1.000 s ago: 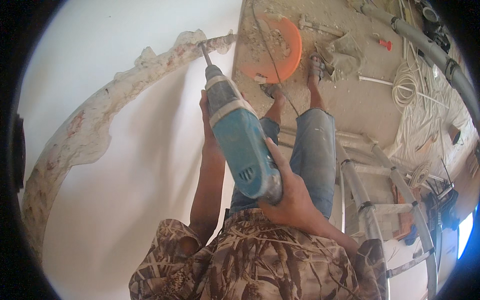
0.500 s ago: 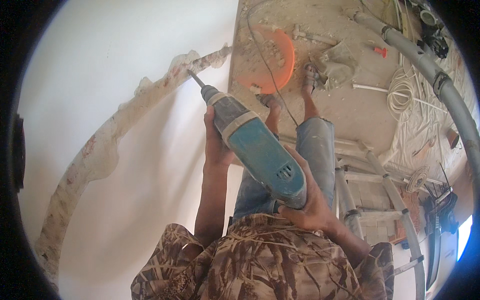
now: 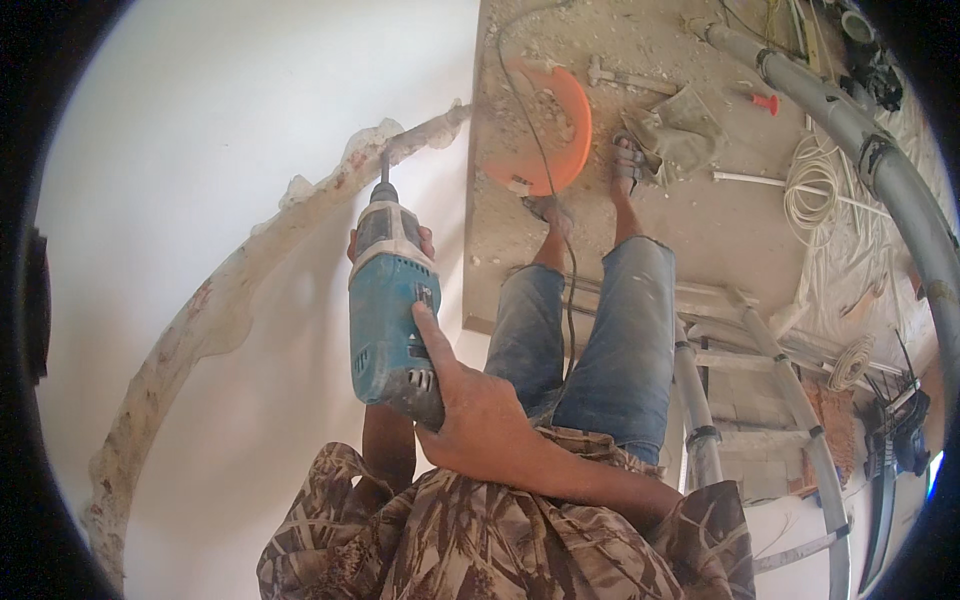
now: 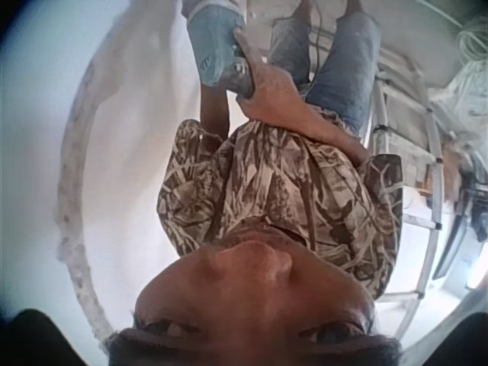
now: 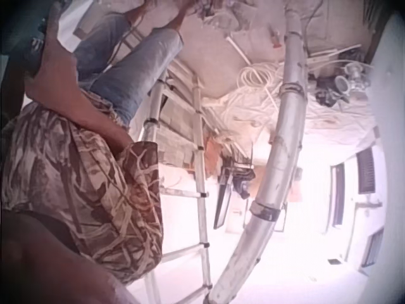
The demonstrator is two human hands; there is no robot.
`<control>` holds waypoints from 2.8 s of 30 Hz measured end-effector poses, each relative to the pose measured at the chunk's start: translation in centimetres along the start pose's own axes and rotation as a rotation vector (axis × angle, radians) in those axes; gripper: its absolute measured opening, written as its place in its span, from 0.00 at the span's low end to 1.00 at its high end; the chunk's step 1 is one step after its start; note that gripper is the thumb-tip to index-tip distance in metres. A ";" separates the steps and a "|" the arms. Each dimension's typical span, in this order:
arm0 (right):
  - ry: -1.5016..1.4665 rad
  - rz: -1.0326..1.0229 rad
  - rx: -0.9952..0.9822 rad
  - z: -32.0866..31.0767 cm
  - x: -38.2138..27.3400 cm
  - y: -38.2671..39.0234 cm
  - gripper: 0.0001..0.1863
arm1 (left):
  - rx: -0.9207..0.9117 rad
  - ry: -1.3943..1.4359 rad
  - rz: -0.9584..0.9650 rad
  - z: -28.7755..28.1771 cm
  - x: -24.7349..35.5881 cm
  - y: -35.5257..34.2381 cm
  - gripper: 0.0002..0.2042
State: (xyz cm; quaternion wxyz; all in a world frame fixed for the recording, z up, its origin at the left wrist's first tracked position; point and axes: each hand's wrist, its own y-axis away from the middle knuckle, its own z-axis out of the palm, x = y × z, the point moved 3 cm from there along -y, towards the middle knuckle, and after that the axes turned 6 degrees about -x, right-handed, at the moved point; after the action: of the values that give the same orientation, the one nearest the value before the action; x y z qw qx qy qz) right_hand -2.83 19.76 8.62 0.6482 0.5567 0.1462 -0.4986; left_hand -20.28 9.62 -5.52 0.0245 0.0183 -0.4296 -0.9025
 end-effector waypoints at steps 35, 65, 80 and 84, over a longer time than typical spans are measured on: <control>-0.390 0.019 0.016 -3.2 5.7 2.5 0.59 | 0.211 -0.589 0.137 -0.9 -2.1 -1.2 0.35; -0.170 0.031 0.008 -3.1 5.2 2.9 0.59 | 0.212 -0.442 0.144 -2.9 -3.6 -0.5 0.36; -0.507 0.145 0.013 -11.0 5.7 5.6 0.56 | 0.239 -0.445 0.209 3.5 -8.1 -2.7 0.35; -0.393 0.036 -0.018 -10.7 5.0 4.2 0.57 | 0.260 -0.459 0.257 3.1 -6.8 -2.9 0.34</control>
State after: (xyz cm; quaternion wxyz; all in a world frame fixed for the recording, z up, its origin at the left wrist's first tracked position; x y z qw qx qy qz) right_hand 6.77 26.15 3.73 0.6781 0.4453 0.0112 -0.5846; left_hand -13.77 14.23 -5.69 0.0383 -0.2381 -0.5346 -0.8100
